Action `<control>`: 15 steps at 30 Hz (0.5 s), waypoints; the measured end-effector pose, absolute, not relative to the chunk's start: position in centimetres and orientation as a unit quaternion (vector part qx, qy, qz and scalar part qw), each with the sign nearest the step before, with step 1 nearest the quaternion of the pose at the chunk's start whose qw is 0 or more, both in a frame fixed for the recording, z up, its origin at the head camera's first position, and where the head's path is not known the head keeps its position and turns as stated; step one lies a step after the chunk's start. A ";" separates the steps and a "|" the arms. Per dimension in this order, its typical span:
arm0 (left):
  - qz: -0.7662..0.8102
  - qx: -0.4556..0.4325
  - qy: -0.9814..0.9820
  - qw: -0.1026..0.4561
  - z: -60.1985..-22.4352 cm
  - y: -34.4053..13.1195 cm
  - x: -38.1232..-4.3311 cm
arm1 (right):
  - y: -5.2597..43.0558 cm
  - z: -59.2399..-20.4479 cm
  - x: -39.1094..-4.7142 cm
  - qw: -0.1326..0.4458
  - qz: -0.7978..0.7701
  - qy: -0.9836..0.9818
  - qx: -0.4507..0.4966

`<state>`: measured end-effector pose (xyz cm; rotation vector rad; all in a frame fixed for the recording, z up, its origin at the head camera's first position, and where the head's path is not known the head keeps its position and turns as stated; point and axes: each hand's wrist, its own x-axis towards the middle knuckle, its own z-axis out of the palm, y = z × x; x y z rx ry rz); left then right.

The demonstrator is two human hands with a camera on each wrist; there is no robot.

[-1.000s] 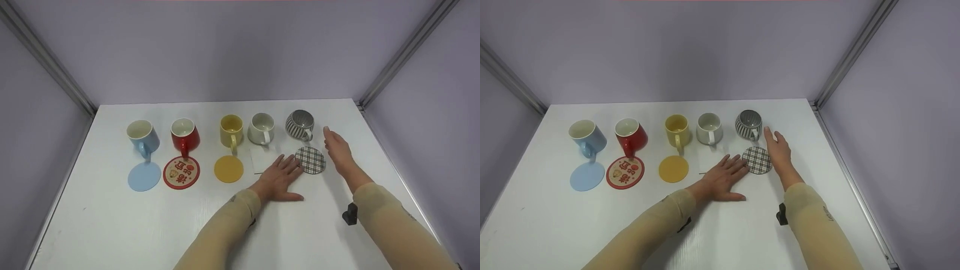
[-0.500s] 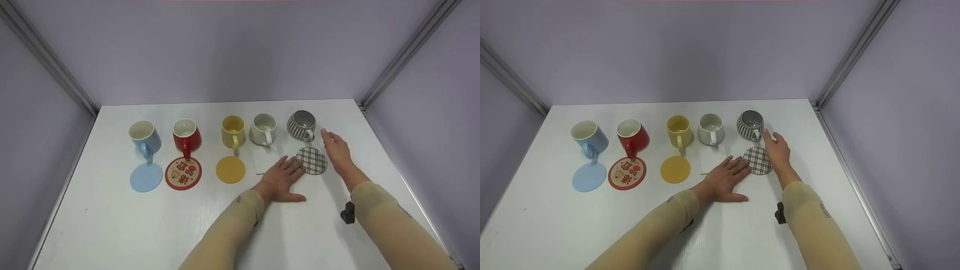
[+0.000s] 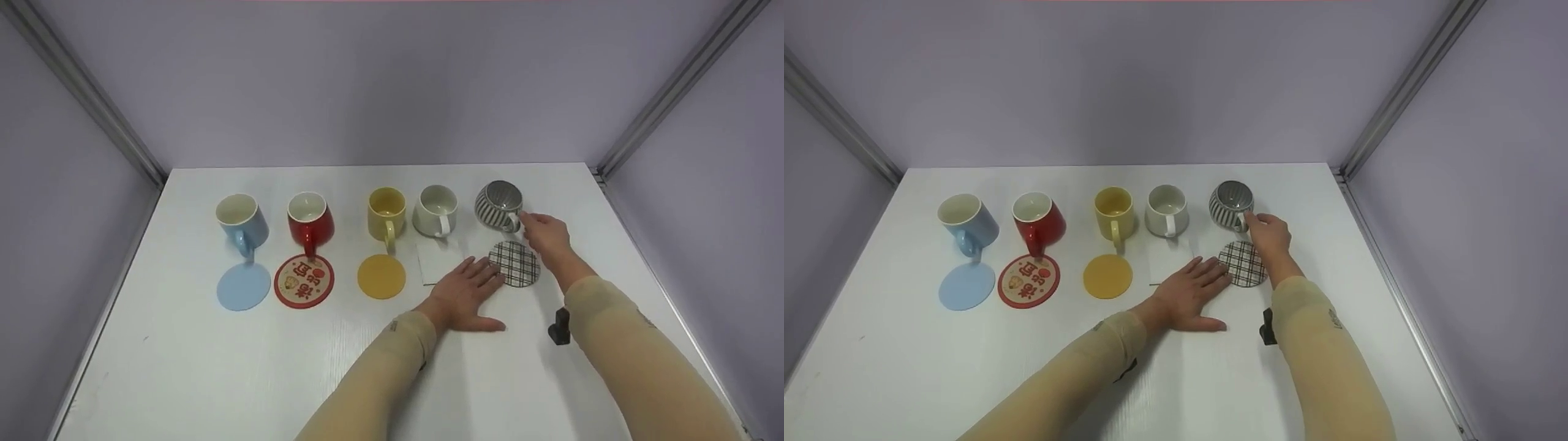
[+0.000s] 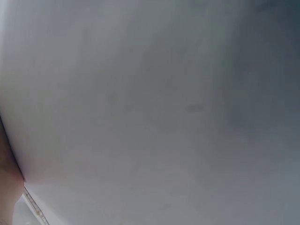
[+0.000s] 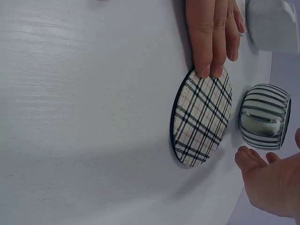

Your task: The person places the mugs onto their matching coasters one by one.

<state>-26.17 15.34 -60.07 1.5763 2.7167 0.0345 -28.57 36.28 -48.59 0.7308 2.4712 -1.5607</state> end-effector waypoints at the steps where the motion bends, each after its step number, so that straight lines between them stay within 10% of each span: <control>1: 0.011 0.501 0.865 0.001 -60.0 15.2 -26.2 | 36.1 -48.5 -28.8 0.065 -0.526 0.813 0.243; 15: -0.010 0.498 0.867 0.001 -59.9 15.2 -26.1 | 35.2 -48.9 -30.1 0.116 -0.536 0.793 0.265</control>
